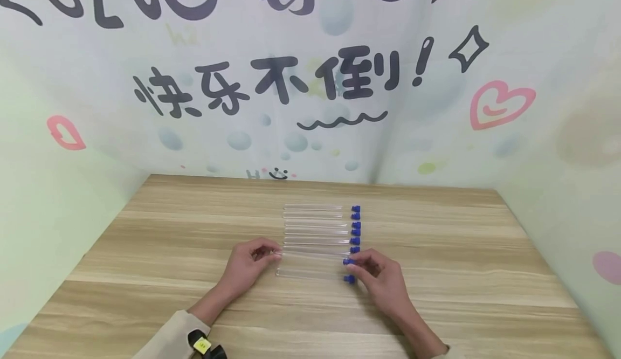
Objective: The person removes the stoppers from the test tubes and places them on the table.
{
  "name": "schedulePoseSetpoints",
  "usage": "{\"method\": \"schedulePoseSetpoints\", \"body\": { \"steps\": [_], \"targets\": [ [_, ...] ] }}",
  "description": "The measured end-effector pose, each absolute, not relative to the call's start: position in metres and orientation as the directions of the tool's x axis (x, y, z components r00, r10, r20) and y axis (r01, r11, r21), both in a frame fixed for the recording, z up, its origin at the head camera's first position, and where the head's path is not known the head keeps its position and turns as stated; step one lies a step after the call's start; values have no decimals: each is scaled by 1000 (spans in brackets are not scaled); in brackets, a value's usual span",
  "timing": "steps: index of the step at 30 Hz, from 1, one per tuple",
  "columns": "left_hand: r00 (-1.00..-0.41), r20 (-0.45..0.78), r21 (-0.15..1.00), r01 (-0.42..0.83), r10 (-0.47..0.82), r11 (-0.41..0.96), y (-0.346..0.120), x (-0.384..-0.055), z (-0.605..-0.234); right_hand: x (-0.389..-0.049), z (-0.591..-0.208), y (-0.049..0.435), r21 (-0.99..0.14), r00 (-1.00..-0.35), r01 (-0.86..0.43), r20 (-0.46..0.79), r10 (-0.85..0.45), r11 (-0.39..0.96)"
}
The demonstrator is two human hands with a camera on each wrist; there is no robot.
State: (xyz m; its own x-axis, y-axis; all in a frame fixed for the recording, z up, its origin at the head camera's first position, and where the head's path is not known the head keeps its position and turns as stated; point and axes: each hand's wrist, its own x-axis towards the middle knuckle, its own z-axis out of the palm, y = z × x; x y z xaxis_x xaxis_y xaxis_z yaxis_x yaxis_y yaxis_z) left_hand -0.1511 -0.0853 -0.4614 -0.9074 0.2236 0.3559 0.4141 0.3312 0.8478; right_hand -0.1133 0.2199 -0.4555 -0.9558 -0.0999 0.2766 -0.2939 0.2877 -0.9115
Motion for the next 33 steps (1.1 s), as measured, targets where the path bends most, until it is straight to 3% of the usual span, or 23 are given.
{"method": "schedulePoseSetpoints", "body": {
  "steps": [12, 21, 28, 33],
  "targets": [
    [-921, 336, 875, 383, 199, 297, -84, -151, -460, -114, -454, 222, -931, -970, -241, 219, -109, 275],
    [-933, 320, 877, 357, 161, 321, -84, -151, -458, -118, -455, 224, -902, -964, -257, 263, -30, 348],
    [-947, 283, 877, 320, 154, 357, -85, -151, -459, -118, -456, 226, -904, -961, -274, 271, -54, 328],
    [-946, 287, 872, 323, 151, 369, -85, -151, -460, -121, -460, 231, -862, -955, -292, 289, -71, 414]
  ]
}}
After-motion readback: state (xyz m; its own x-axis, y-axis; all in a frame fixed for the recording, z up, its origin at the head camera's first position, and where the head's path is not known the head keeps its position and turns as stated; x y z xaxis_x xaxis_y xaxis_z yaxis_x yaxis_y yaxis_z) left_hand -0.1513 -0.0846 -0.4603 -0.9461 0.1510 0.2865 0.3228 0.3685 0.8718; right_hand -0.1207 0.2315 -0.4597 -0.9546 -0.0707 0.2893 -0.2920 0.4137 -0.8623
